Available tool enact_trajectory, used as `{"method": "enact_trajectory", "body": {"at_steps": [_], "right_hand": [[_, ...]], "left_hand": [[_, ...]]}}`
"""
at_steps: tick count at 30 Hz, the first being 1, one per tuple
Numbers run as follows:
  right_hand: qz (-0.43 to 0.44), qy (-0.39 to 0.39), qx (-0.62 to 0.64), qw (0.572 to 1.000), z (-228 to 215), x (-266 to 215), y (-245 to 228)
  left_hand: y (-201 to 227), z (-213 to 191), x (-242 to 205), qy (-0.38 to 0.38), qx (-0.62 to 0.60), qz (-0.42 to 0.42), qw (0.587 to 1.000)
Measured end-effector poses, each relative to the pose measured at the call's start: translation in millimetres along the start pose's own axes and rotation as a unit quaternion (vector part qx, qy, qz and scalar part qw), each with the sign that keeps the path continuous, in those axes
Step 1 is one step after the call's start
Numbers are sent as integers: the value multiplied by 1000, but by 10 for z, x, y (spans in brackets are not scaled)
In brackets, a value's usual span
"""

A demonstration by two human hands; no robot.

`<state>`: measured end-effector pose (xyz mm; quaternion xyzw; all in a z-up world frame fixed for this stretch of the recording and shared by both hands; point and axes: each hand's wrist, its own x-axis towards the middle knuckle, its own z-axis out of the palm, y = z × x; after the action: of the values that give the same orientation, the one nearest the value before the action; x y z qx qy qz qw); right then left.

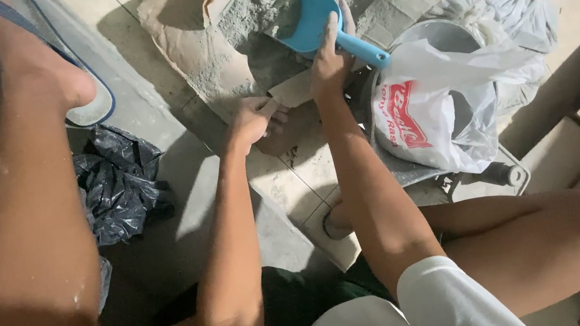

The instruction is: Scooping cement powder from a large bag into a smaller plastic bag using a hand scoop.

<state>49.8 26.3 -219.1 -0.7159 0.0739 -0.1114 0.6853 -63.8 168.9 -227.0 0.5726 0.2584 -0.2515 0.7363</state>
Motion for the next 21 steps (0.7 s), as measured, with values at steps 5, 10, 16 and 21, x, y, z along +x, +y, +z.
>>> {"method": "enact_trajectory", "body": {"at_steps": [5, 10, 16, 21], "right_hand": [[-43, -28, 51, 997, -88, 128, 3], [42, 7, 89, 995, -33, 22, -628], [149, -3, 199, 969, -87, -80, -1390], [209, 21, 252, 945, -207, -73, -1999]], "left_hand": [[240, -175, -167, 64, 49, -16, 997], [155, -400, 30, 133, 26, 107, 985], [564, -464, -19, 176, 18, 290, 941], [1310, -311, -344, 177, 108, 401, 892]]}}
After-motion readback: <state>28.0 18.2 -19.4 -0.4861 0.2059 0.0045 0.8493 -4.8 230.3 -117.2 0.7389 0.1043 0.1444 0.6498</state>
